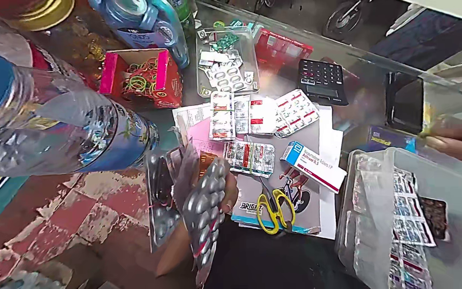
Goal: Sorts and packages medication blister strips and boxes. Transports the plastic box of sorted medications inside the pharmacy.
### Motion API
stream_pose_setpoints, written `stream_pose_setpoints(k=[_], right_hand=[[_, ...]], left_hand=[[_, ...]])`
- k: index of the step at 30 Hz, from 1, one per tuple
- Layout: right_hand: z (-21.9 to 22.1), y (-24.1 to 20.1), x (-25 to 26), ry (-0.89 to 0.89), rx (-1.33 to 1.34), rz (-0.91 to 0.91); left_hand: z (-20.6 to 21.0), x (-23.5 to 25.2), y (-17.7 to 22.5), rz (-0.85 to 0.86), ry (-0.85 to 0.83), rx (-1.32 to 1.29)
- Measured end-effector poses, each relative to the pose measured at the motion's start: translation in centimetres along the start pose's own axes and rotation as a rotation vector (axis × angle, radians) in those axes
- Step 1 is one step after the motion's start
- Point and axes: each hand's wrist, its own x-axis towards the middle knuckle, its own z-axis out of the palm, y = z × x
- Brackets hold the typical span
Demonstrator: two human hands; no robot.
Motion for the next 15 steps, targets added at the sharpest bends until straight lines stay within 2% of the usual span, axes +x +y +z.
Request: stream_pose_setpoints(k=[2,4,8,10,12,15], right_hand=[[1.8,-1.7,4.0,0.043,0.009,-0.100],[3.8,-3.3,7.6,-0.037,0.019,-0.169],[7.8,-4.8,13.0,-0.275,0.029,-0.053],[9.3,-5.8,14.3,-0.332,0.009,0.024],[10.1,-6.4,14.8,-0.318,-0.009,0.031],[9.6,-6.2,14.7,-0.253,0.118,0.001]], left_hand=[[0.5,0.3,0.6,-0.065,0.052,0.020],[-0.1,0.0,0.7,-0.098,-0.008,0.024],[0.2,0.0,0.6,-0.085,0.034,0.036],[-0.1,0.0,0.7,-0.078,-0.018,0.080],[-0.5,0.1,0.9,-0.086,-0.062,0.122],[-0.8,-0.1,1.6,-0.165,-0.057,0.006]])
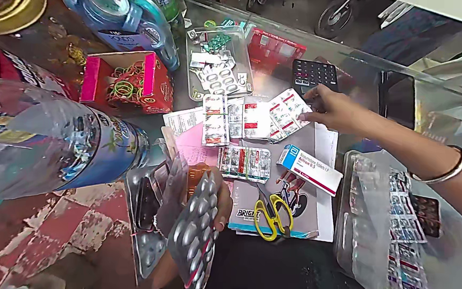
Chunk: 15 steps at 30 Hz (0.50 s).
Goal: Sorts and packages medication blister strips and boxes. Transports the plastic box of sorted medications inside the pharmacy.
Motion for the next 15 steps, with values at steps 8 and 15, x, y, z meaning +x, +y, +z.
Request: stream_pose_setpoints(k=[8,15], right_hand=[[-3.7,1.4,-8.8,0.342,0.281,0.055],[-6.2,6.7,-19.9,0.633,0.440,0.018]], left_hand=[[-0.6,0.1,-0.3,-0.027,-0.028,-0.001],[-2.0,-0.3,1.0,-0.137,-0.065,0.029]])
